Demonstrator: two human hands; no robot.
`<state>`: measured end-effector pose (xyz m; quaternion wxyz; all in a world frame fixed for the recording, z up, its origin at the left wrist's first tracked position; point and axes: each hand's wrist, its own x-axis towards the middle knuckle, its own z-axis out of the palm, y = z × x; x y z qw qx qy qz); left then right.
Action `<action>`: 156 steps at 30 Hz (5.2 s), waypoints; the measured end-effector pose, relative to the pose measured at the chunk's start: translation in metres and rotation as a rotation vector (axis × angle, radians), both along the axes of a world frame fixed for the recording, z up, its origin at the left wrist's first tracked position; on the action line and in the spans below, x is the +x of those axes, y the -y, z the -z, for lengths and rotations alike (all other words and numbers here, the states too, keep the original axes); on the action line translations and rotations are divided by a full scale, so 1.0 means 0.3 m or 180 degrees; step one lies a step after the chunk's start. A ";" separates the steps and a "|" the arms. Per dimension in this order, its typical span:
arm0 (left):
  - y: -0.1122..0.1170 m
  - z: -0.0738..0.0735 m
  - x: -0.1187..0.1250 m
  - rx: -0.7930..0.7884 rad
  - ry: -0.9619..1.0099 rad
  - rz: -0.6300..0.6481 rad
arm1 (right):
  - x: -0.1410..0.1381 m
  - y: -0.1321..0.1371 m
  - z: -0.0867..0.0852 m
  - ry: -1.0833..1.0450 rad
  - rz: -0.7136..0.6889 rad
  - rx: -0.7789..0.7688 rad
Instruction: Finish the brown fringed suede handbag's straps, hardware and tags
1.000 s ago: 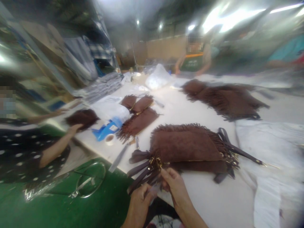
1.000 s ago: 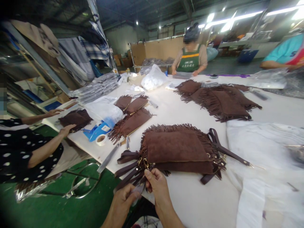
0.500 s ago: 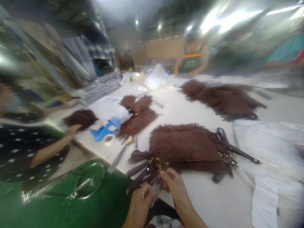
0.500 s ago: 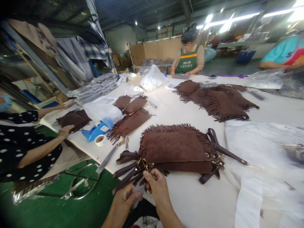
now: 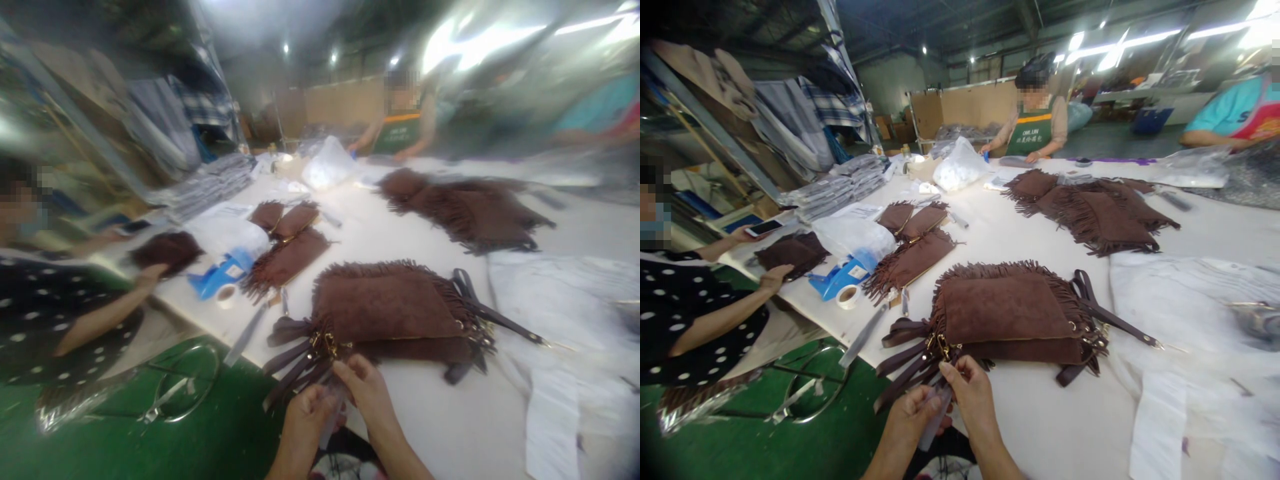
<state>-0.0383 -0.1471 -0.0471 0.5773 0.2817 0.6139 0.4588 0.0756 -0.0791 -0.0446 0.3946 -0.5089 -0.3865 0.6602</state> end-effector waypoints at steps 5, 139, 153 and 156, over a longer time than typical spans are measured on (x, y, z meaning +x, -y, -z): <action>-0.006 -0.014 0.012 0.0217 -0.0089 0.0062 | 0.002 -0.002 0.003 -0.0124 0.0001 -0.0086; -0.160 -0.072 0.148 0.0495 -0.0424 -0.0785 | 0.114 0.003 -0.017 0.1839 -0.0128 0.1923; -0.201 -0.058 0.110 0.0017 0.1108 -0.0785 | 0.143 0.010 -0.046 0.1522 -0.0435 0.1428; -0.201 -0.057 0.102 -0.0082 0.1136 -0.0635 | 0.139 0.023 -0.039 0.1597 -0.0322 0.1524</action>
